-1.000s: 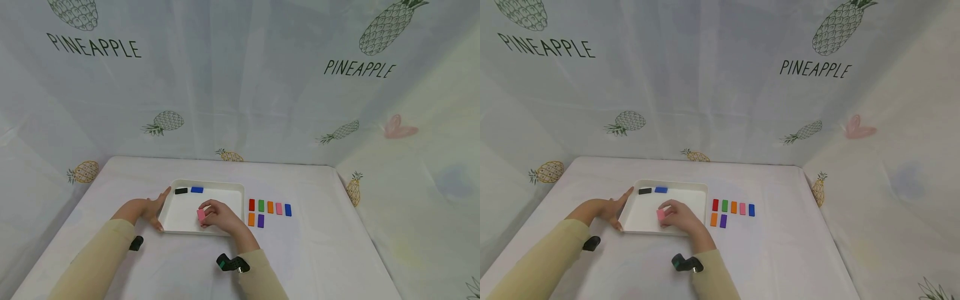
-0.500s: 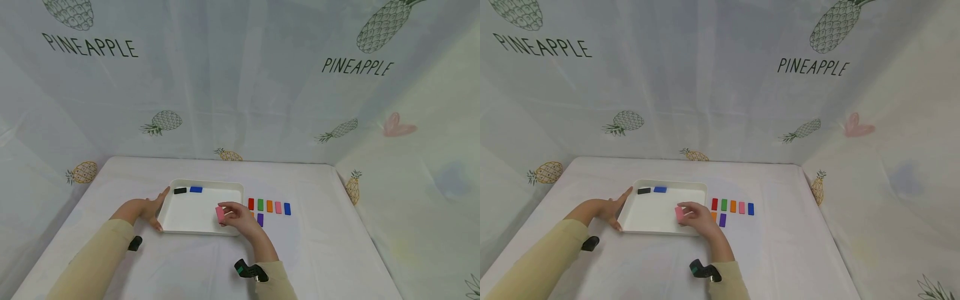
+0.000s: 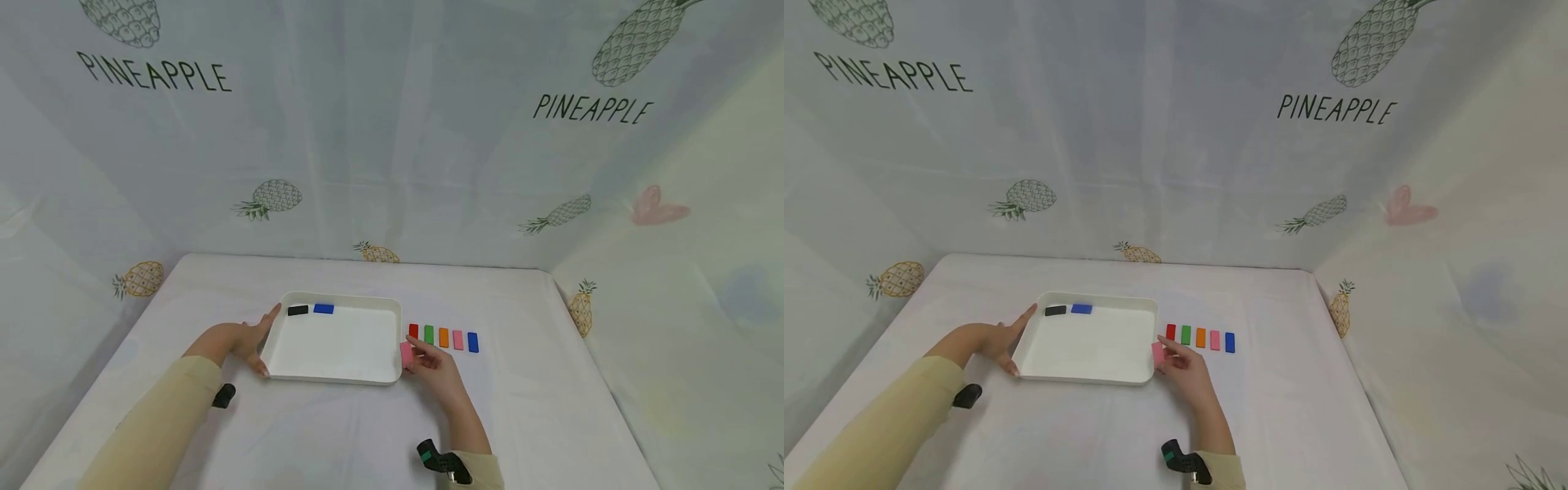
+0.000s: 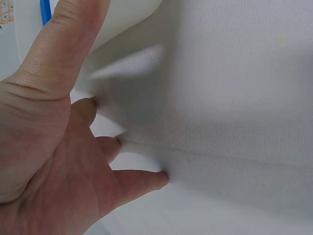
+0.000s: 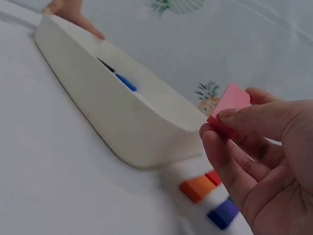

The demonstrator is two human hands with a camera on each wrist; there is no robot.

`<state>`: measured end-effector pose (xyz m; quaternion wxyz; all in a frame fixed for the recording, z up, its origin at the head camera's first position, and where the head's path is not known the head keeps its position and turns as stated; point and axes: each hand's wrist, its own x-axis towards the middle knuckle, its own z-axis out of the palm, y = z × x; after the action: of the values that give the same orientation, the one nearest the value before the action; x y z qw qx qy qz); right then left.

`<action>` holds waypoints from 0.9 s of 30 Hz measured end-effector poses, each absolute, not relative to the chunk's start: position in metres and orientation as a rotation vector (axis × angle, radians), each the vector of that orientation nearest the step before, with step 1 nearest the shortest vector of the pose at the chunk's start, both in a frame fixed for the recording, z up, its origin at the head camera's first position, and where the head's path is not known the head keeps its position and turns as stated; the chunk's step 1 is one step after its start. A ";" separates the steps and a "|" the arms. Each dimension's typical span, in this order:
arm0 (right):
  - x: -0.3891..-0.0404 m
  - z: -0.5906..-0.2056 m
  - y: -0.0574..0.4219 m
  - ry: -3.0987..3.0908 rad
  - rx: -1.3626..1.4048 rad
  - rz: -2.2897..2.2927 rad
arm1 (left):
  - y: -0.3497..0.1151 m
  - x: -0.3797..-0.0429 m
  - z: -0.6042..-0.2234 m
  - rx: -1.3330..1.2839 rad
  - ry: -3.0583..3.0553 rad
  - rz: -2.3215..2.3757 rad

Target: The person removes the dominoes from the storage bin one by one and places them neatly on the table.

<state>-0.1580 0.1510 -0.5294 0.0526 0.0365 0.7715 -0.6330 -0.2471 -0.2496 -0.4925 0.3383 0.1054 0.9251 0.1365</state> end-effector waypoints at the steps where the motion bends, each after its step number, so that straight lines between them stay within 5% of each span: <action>1: -0.157 -0.531 0.155 2.349 0.138 -1.936 | -0.248 -0.245 -0.489 0.270 2.411 0.348; 27: -0.155 -0.551 0.220 2.581 0.383 -1.760 | -0.244 -0.235 -0.474 0.297 2.411 0.350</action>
<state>-0.1546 0.2203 -0.5512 -0.0030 0.1217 0.8200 -0.5593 -0.2351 -0.2435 -0.4739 0.3371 0.1139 0.9249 0.1341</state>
